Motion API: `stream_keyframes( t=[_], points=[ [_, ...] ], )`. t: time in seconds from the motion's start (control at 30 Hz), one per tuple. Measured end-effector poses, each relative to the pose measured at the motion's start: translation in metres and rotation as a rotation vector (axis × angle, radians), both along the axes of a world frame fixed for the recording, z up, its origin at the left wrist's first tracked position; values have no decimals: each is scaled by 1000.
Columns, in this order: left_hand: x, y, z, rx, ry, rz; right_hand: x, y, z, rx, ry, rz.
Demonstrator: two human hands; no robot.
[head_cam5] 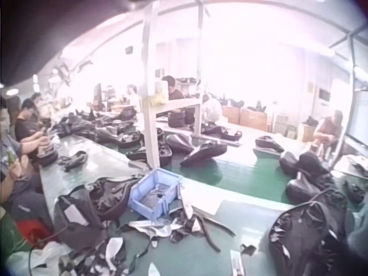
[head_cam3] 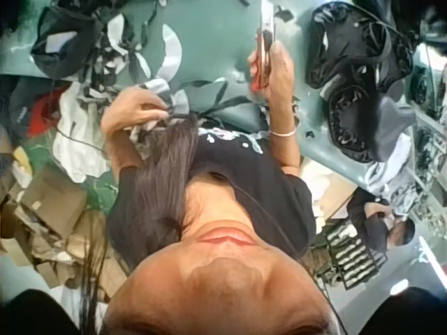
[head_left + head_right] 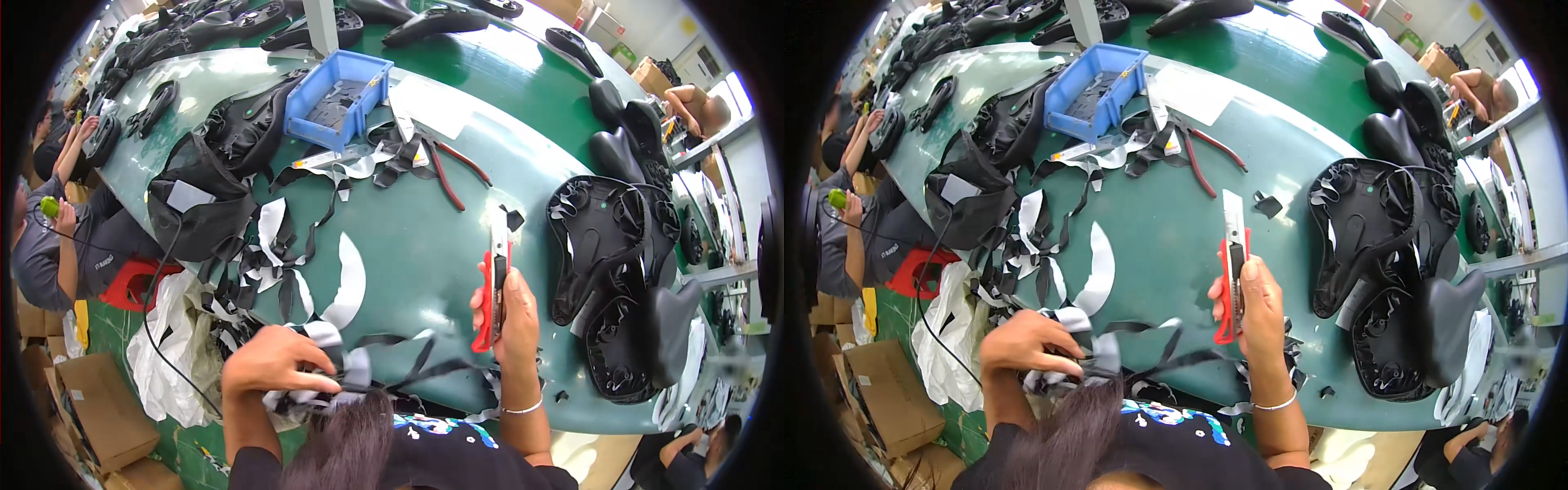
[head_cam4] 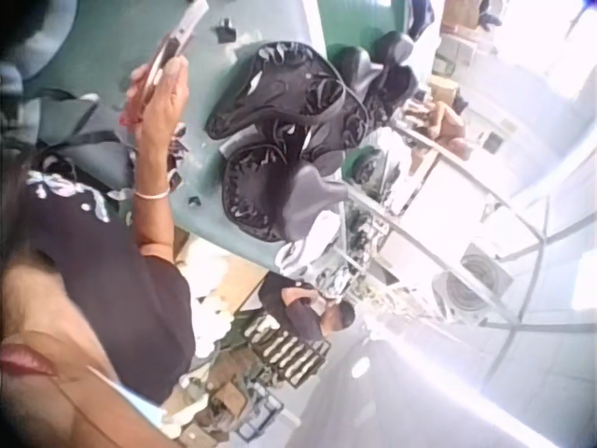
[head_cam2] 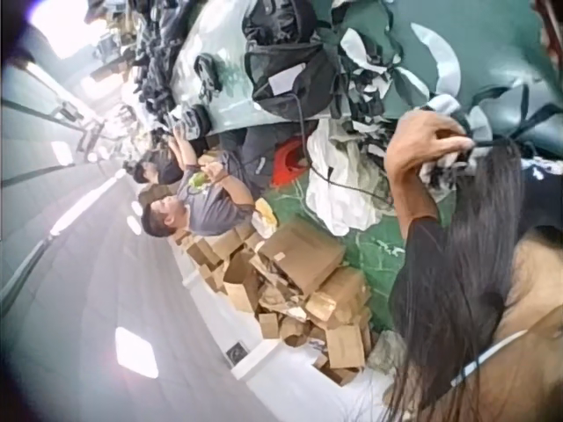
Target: The person uses a red utility knife to trim excess black fabric from the underside of bicycle seats. They repeatedly cut the material around the edges and mounting holes, then pull away the loose scraps by hand. The process is repeated for multiple seats on a green workbench.
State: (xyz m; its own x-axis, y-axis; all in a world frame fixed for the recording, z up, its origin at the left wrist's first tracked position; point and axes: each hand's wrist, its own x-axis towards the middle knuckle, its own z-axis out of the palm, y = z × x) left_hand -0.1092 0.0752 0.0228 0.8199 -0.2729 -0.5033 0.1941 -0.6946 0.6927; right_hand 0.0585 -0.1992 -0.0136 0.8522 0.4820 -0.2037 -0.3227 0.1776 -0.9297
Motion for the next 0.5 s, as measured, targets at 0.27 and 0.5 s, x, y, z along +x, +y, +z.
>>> stream_keyframes(
  t=[0.27,0.5],
  points=[
    [70,-72,-34,-896,-330,824,-29,73,10,-456,-662,262],
    [78,-53,-49,-1064,-183,823,136,103,-58,-1062,-1510,-131]
  ],
)
